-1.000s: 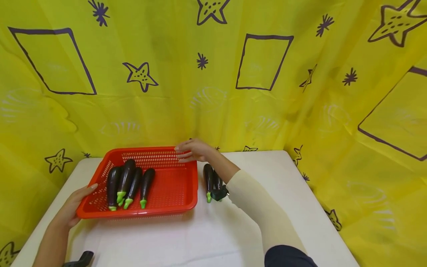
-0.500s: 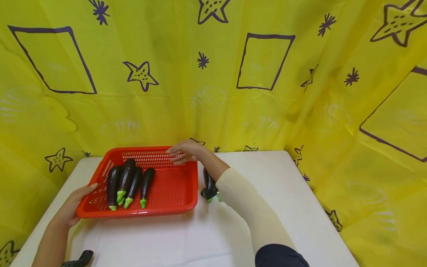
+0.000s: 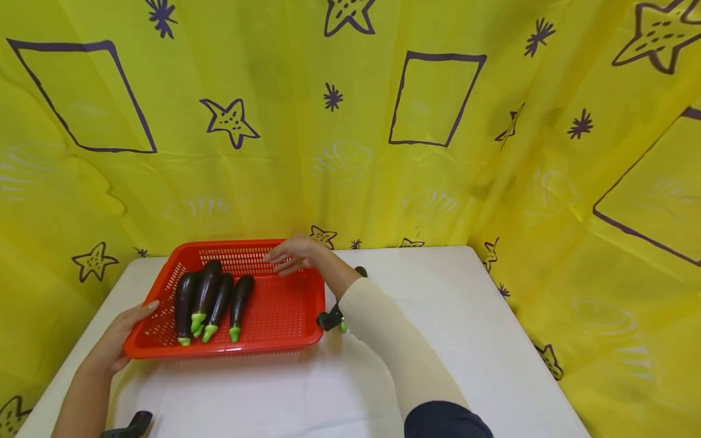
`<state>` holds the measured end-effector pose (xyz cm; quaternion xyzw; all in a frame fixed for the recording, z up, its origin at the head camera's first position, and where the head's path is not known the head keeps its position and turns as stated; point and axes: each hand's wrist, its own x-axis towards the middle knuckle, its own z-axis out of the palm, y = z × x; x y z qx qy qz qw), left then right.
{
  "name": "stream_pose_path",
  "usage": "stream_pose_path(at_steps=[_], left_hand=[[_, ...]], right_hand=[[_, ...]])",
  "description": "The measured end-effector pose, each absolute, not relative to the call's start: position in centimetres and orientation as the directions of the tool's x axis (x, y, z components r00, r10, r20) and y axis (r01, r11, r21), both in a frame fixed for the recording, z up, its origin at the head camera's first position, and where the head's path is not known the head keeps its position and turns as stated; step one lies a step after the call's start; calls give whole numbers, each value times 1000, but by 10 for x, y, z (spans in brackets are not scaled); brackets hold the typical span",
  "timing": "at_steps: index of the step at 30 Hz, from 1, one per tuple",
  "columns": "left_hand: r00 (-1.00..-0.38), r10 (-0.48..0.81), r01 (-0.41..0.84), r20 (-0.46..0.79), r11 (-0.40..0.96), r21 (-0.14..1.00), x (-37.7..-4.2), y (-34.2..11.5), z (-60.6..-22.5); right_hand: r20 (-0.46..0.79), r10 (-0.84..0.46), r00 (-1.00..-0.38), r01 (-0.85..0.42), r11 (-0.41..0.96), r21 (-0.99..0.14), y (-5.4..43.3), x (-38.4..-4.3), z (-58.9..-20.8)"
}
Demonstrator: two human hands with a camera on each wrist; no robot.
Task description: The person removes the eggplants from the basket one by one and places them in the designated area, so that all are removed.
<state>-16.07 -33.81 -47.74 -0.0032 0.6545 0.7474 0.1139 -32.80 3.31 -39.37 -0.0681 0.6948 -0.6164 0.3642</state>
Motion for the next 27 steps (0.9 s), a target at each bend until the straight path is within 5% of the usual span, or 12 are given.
stream_pose_path(at_steps=[27], left_hand=[[-976, 174, -162, -133, -169, 972, -162, -338, -480]], right_hand=[[-462, -498, -734, 378, 265, -887, 1, -326, -421]])
